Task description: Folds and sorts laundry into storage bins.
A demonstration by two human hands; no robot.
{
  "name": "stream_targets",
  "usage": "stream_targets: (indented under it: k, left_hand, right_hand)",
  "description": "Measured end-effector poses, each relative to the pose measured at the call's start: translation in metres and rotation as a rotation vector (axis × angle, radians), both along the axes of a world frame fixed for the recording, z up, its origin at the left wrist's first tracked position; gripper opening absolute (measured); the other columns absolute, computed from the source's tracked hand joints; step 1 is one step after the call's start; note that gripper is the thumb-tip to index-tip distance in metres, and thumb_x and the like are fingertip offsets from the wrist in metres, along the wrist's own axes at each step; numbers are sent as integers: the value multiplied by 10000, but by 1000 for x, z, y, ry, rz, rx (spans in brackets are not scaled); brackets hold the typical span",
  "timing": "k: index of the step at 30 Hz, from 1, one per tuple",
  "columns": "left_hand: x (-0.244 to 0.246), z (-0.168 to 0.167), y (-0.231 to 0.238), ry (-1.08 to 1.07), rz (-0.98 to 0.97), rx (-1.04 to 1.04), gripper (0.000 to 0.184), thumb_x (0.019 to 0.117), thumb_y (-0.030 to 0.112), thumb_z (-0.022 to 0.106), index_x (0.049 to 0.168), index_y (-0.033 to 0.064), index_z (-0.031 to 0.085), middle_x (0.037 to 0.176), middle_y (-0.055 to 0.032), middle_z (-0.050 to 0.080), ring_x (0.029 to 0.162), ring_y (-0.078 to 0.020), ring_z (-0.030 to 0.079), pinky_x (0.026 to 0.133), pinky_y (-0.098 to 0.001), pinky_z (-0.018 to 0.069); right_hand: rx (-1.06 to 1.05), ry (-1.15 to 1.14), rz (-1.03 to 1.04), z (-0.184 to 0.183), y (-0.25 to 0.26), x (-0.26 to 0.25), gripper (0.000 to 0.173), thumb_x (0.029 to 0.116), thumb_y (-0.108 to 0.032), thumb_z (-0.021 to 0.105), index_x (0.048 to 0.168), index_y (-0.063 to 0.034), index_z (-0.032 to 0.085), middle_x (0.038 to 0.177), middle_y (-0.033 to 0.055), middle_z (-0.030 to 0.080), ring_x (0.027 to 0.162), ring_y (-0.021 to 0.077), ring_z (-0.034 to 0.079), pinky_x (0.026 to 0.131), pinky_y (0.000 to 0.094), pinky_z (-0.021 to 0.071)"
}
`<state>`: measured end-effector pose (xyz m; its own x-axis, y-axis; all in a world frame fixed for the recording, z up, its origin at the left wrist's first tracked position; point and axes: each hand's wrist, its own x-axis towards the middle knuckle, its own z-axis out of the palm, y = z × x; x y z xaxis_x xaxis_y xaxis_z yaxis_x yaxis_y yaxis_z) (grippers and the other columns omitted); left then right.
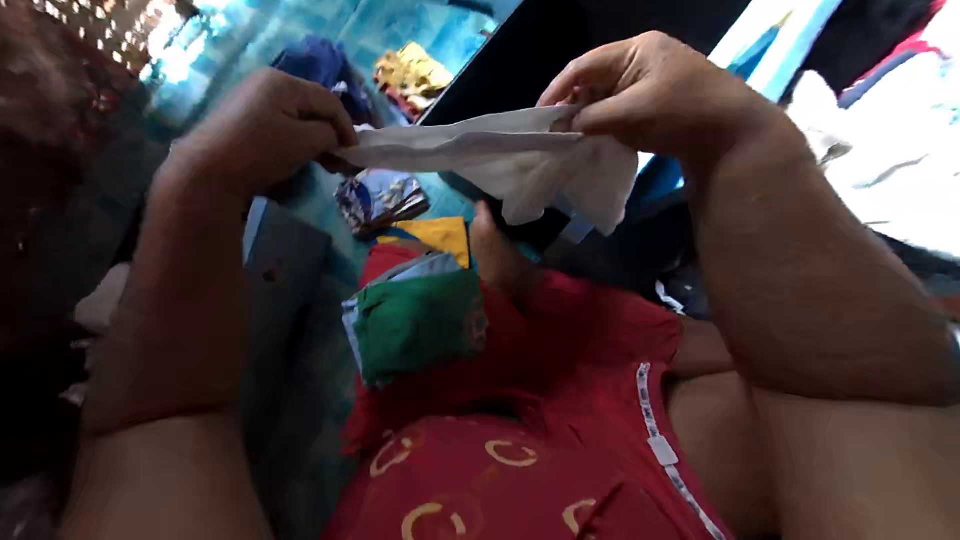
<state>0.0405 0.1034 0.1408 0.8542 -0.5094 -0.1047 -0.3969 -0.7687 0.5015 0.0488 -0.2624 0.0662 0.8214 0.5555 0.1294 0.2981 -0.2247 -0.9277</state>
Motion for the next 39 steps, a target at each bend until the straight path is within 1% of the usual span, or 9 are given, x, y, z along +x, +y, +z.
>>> stream_targets:
  k: [3, 9, 12, 15, 19, 22, 27, 33, 39]
  left_hand:
    - [-62, -14, 64, 78, -193, -118, 263, 822, 364, 773, 902, 123, 706, 825, 79, 678, 689, 35, 612, 618, -170, 546]
    - [-121, -73, 84, 434, 186, -216, 43, 914, 37, 663, 904, 16, 627, 759, -13, 617, 682, -70, 589, 663, -276, 515]
    - [-121, -111, 73, 400, 420, -31, 469, 958, 164, 726, 1344, -23, 534, 1153, -215, 678, 1051, -316, 680, 941, -516, 550]
    - [-144, -126, 37, -10, 369, -12, 622, 930, 290, 743, 1431, -7, 524, 1488, -262, 485, 1404, -424, 446, 1157, -577, 370]
    - [-177, -147, -13, -111, 82, -29, 619, 966, 505, 643, 1429, 98, 585, 1588, -187, 420, 1493, -378, 361, 1192, -656, 263]
    - [-156, -149, -14, -14, 126, -46, 469, 1055, 373, 546, 1410, 70, 586, 1473, -183, 543, 1440, -366, 436, 1186, -673, 252]
    - [-122, -141, -12, 15, -67, 70, 315, 1021, 340, 608, 1116, 65, 726, 1212, -124, 684, 1267, -337, 577, 1109, -737, 286]
    - [-104, -146, -24, 3, -81, 32, 325, 1056, 304, 544, 1102, 24, 704, 953, -136, 720, 998, -307, 676, 989, -616, 418]
    - [-101, -158, -28, -84, -24, 114, 300, 1043, 284, 575, 1225, 72, 684, 1245, -173, 638, 1233, -374, 579, 1028, -681, 405]
  right_hand:
    - [-124, 3, 222, 4, 38, -43, 149, 938, -8, 590, 1018, -56, 706, 812, -52, 676, 703, -29, 613, 677, 186, 555]
    - [-392, 517, 302, -35, 95, -48, 220, 1051, -86, 484, 986, -31, 687, 815, 52, 665, 696, 92, 625, 644, 287, 545]
    - [-742, 293, 139, -78, 109, -35, 380, 1092, -285, 502, 1090, 43, 694, 1001, 236, 679, 954, 370, 656, 865, 611, 508]
    - [-937, 96, -32, -79, 118, -43, 480, 1071, -419, 517, 1175, 16, 690, 1109, 292, 683, 1099, 497, 640, 925, 743, 456]
    - [-866, -92, 112, -57, 128, -79, 478, 953, -494, 694, 1197, -83, 708, 1066, 246, 688, 961, 469, 670, 799, 727, 513]
    - [-926, 20, 189, -62, 132, -83, 542, 878, -439, 806, 1217, -30, 697, 1143, 278, 669, 1045, 497, 644, 880, 748, 475]
    - [-958, 121, 268, -64, 122, -69, 286, 986, -261, 702, 1064, 14, 712, 999, 271, 689, 990, 467, 649, 892, 728, 460]
    - [-792, 95, 168, -59, 92, -67, 166, 984, -168, 689, 987, -4, 710, 912, 212, 685, 879, 370, 653, 802, 654, 491]
    - [-912, 80, 47, -69, 105, -93, 391, 1002, -328, 675, 1231, -12, 683, 1006, 270, 701, 945, 477, 662, 862, 736, 464]
